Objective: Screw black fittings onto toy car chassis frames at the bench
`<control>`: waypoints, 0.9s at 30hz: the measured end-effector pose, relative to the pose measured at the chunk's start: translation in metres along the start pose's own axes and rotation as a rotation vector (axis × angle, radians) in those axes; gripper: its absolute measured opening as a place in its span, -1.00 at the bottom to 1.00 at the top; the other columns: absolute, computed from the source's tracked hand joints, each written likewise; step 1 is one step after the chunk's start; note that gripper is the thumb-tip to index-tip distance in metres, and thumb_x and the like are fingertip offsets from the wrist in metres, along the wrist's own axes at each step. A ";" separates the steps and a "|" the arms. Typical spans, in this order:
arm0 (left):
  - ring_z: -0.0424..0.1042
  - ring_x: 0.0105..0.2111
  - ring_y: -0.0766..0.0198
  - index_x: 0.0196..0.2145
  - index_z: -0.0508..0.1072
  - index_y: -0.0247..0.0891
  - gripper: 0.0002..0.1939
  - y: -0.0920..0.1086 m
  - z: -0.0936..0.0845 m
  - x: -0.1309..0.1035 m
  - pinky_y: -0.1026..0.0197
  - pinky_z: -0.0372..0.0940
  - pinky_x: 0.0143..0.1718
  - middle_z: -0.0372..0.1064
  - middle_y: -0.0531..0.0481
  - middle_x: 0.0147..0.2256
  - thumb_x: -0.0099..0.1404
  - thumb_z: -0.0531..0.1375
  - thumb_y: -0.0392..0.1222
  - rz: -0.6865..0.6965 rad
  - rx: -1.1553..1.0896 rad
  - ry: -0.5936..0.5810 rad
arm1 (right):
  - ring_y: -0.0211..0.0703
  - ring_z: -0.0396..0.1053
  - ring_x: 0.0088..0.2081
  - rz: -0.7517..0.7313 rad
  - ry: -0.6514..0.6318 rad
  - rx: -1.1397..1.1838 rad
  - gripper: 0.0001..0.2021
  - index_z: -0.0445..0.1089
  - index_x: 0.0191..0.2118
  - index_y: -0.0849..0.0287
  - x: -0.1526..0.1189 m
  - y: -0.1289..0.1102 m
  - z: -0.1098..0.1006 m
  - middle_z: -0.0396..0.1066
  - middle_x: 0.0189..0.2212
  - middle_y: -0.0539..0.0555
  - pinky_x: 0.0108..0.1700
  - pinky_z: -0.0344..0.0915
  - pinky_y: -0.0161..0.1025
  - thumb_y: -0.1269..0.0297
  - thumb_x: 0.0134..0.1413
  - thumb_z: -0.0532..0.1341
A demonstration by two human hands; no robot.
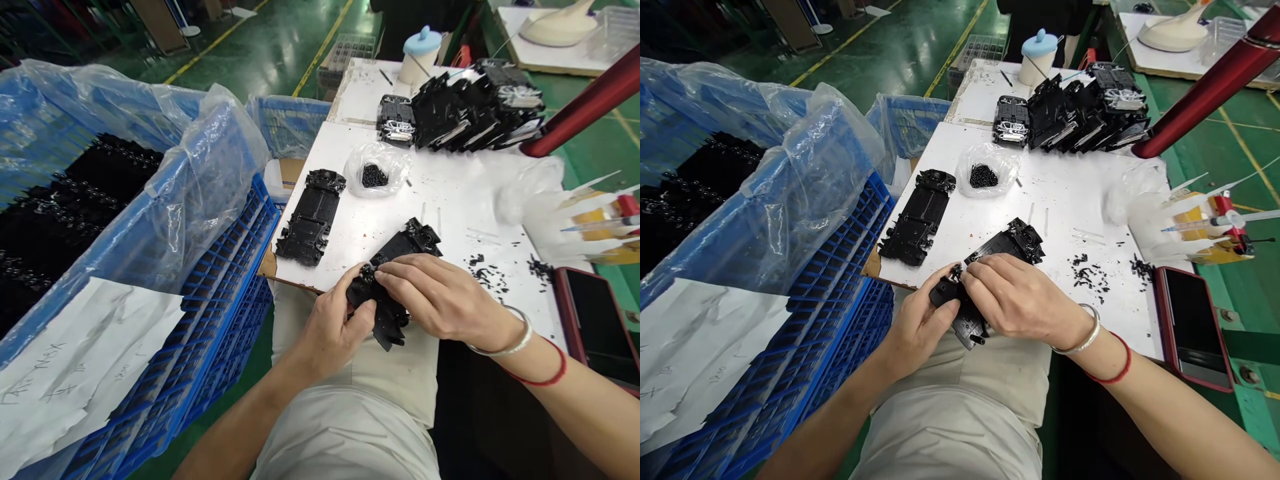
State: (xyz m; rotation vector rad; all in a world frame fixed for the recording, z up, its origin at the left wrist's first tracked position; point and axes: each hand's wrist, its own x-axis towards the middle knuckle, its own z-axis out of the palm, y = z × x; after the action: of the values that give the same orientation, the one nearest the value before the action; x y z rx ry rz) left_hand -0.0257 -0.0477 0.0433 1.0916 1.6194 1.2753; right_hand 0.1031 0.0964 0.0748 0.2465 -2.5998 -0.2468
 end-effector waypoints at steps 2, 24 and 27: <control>0.46 -0.15 0.16 0.22 0.22 -0.21 -0.49 -0.001 0.000 0.000 0.19 0.35 -0.08 0.47 -0.03 -0.08 0.32 0.09 -0.18 -0.037 0.007 -0.014 | -0.07 0.45 -0.27 0.012 -0.005 -0.012 -0.86 0.40 -0.20 0.36 -0.001 -0.001 0.000 0.52 -0.29 0.25 -0.20 0.48 -0.16 0.57 0.19 0.10; 0.09 -0.55 0.42 -0.47 0.35 -0.28 -0.87 0.008 -0.010 0.032 0.33 0.00 -0.52 0.18 0.16 -0.59 0.08 0.18 -0.17 -0.286 -0.079 -0.068 | -0.11 0.37 -0.36 0.074 -0.035 0.011 -0.76 0.39 -0.40 0.29 -0.004 -0.017 -0.004 0.44 -0.45 0.19 -0.32 0.39 -0.19 0.55 0.24 0.05; 0.08 -0.56 0.42 -0.48 0.35 -0.28 -0.88 0.009 -0.008 0.031 0.33 -0.01 -0.53 0.16 0.17 -0.60 0.06 0.18 -0.18 -0.283 -0.053 -0.066 | -0.12 0.36 -0.37 0.065 -0.028 0.002 -0.73 0.37 -0.43 0.25 -0.005 -0.020 -0.003 0.41 -0.46 0.16 -0.34 0.36 -0.19 0.57 0.24 0.02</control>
State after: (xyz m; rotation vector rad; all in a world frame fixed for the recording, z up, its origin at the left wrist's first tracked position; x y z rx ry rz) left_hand -0.0419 -0.0196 0.0515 0.8293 1.6153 1.0778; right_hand 0.1118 0.0780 0.0708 0.1607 -2.6311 -0.2260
